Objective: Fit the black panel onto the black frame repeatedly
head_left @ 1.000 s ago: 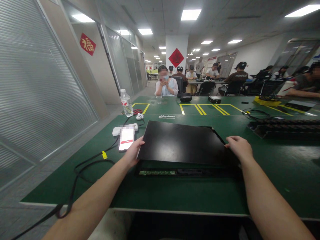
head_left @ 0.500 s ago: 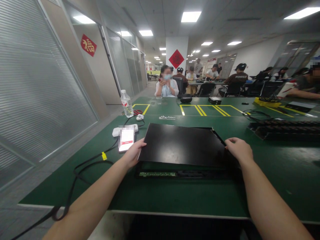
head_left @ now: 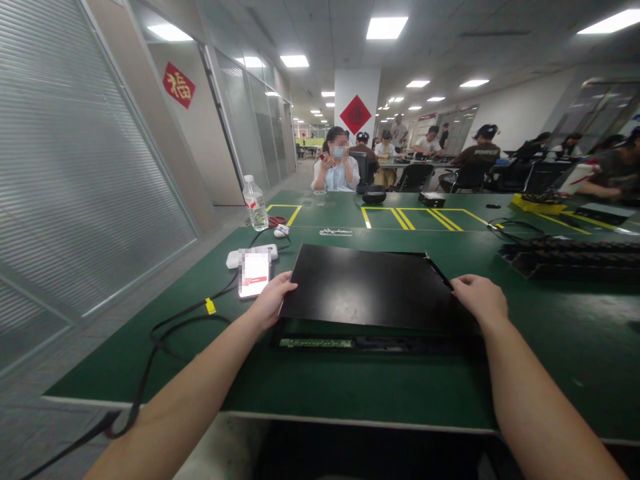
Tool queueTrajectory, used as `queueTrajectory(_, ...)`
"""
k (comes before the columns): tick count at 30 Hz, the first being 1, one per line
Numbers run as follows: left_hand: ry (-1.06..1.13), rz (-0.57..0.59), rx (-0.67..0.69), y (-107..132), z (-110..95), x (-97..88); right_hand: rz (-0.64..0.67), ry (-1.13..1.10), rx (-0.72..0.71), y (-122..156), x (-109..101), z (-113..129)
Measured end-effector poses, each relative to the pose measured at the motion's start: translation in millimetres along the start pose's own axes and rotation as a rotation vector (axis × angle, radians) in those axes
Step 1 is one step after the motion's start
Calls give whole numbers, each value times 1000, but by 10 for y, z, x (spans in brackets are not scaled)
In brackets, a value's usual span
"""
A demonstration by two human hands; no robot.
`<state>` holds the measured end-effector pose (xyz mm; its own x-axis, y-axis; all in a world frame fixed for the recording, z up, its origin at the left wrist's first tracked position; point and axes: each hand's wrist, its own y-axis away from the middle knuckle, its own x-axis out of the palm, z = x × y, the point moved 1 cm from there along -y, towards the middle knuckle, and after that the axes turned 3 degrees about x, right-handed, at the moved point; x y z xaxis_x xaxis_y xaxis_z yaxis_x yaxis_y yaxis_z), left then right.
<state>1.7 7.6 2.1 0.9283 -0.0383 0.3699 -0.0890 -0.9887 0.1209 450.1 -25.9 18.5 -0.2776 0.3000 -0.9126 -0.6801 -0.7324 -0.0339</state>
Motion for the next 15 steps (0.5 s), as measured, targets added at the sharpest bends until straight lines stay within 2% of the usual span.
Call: queueTrajectory(15, -18, 4, -3, 42, 0, 21, -53, -7, -29, -48, 44, -53)
